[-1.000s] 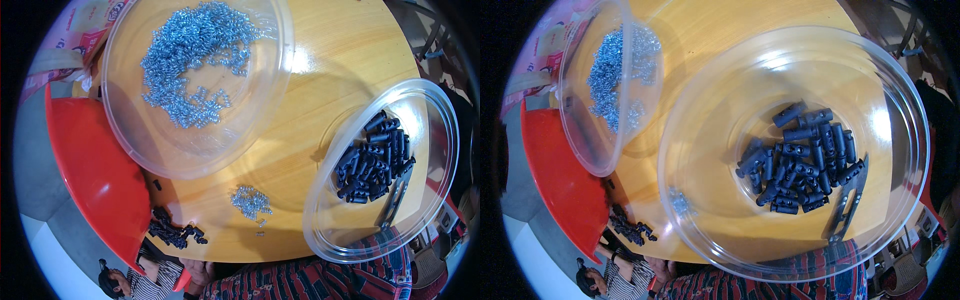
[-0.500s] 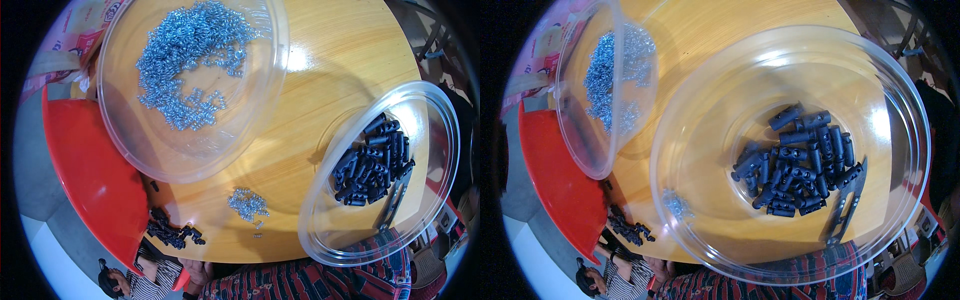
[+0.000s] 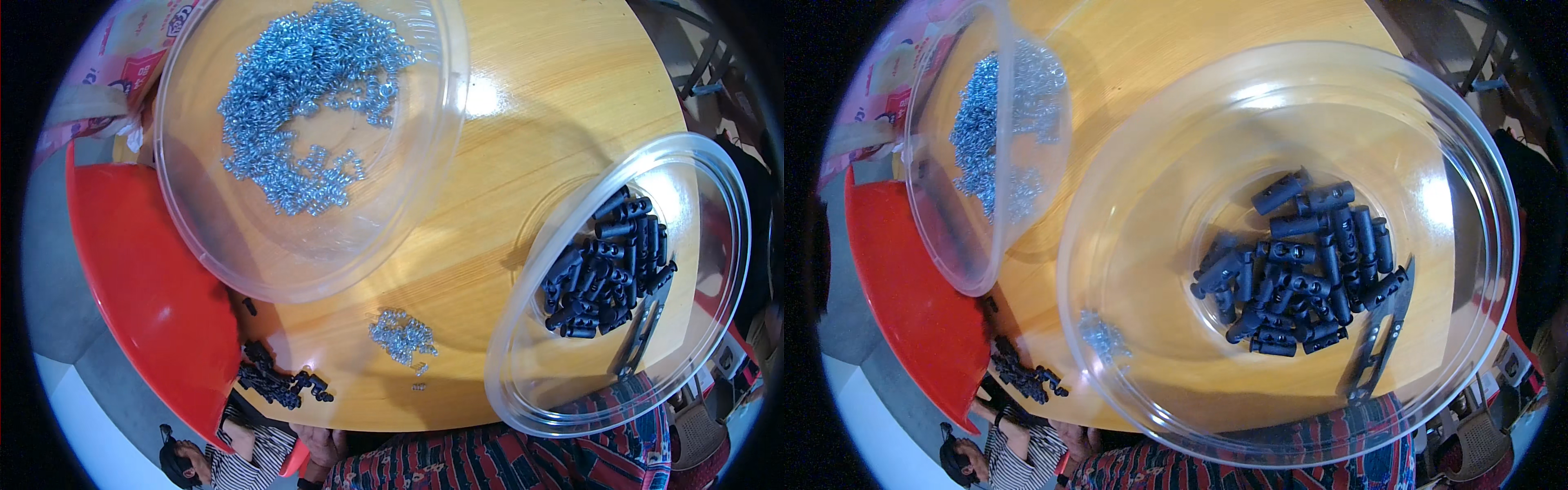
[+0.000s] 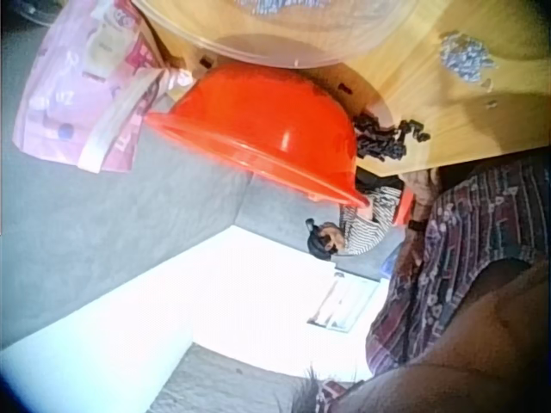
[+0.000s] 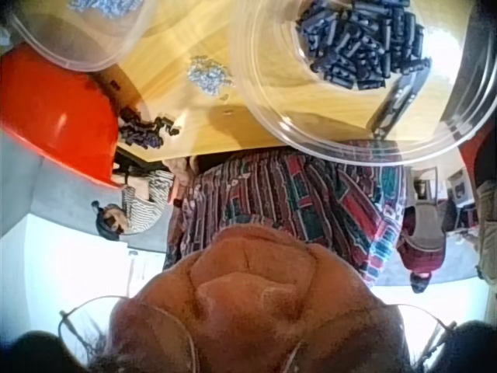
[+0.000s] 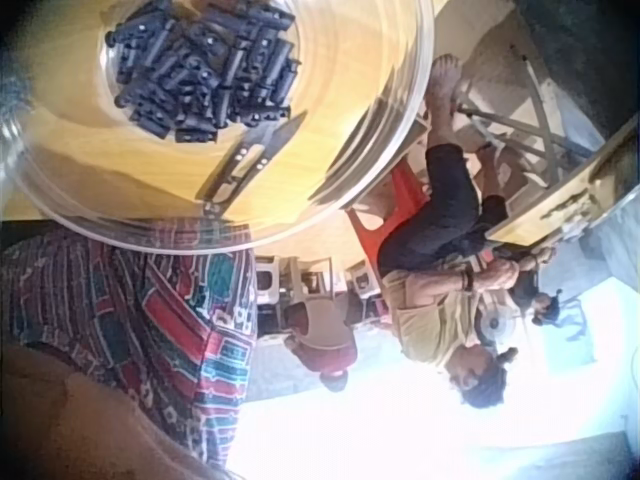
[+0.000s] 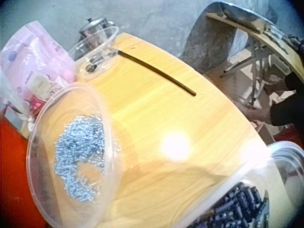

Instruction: Assembling small blue plastic tubes by inserting white internal components manually.

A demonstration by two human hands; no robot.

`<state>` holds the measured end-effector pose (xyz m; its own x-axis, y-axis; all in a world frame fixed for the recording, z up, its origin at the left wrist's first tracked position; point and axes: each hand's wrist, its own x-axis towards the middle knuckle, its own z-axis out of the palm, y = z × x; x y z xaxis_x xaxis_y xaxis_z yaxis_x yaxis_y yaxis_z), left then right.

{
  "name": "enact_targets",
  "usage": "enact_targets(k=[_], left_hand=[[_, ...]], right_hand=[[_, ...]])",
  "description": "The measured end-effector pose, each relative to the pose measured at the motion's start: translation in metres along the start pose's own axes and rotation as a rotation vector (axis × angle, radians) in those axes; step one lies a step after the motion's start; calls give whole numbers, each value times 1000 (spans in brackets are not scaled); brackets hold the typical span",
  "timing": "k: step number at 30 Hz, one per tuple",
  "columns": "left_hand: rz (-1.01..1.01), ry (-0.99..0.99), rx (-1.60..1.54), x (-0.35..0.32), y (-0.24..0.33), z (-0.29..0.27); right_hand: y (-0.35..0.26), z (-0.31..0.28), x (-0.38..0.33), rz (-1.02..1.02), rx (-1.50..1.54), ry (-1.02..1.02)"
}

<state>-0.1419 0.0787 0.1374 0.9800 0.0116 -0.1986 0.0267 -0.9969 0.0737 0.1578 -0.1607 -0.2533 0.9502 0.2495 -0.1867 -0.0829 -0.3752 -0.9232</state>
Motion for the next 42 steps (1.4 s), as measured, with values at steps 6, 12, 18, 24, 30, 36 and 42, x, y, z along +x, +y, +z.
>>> enact_targets(k=[6, 12, 18, 24, 30, 36, 42], left_hand=[[33, 41, 21, 2, 2, 1], [40, 67, 13, -5, -5, 6], [45, 44, -64, -20, -17, 11], [15, 20, -47, -16, -12, 8], [-5, -49, -41, -14, -10, 4], [-11, 45, -14, -1, 5, 1], [51, 184, -125, 13, 15, 1]], right_hand=[[10, 2, -10, 38, 29, 3], [19, 1, -19, 73, 54, 7], [26, 3, -27, 98, 78, 9], [31, 3, -31, 121, 102, 14], [35, -6, -32, 135, 117, 27], [21, -34, -34, 106, 106, 58], [-13, -97, -29, 23, 65, 140]])
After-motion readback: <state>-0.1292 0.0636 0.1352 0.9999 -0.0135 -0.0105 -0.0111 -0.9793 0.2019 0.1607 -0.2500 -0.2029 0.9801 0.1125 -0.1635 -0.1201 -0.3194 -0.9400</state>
